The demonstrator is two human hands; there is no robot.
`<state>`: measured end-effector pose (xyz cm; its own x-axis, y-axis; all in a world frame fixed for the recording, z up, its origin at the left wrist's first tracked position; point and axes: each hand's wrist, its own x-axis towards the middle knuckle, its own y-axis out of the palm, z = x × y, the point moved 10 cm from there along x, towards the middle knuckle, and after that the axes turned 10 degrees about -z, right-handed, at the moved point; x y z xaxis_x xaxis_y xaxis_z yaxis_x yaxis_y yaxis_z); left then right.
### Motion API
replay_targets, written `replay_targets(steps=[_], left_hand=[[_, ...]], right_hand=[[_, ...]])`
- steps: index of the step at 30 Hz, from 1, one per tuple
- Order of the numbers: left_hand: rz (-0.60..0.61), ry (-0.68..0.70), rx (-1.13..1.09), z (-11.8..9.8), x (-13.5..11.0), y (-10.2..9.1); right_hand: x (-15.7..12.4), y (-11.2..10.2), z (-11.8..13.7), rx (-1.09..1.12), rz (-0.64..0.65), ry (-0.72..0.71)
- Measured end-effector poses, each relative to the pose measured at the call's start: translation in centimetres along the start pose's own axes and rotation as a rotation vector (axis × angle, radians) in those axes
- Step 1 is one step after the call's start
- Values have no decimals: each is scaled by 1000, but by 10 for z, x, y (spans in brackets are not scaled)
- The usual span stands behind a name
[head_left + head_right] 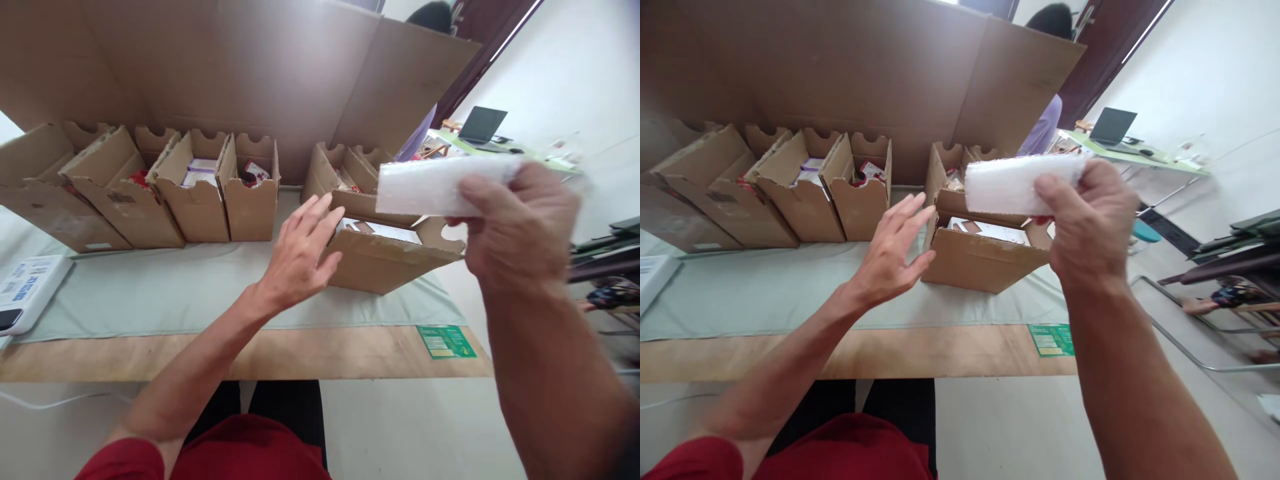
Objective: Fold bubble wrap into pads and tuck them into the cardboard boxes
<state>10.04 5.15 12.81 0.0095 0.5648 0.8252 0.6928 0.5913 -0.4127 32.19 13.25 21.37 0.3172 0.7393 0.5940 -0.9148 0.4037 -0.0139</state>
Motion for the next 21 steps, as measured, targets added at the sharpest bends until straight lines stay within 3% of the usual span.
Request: replay_targets(steps=[3, 5, 7, 9, 12, 17, 21], left_hand=[[74, 24, 61, 14, 10, 35], [98, 27, 91, 20, 7, 44], [87, 23, 120, 22, 1, 43], [75, 12, 140, 22, -2, 39], [74, -16, 159, 20, -1, 37], [67, -63, 172, 20, 3, 38], [51, -74, 157, 22, 2, 38]], right_hand=[[9, 38, -43, -137, 155, 227], [0, 58, -63, -305, 324, 302], [-3, 71, -64, -586, 456, 176], [-2, 84, -48, -860, 518, -77], [-10, 113, -30, -1074, 602, -325], [-35, 156, -46, -1215, 798, -344], [-50, 161, -63, -1150, 1021, -118]])
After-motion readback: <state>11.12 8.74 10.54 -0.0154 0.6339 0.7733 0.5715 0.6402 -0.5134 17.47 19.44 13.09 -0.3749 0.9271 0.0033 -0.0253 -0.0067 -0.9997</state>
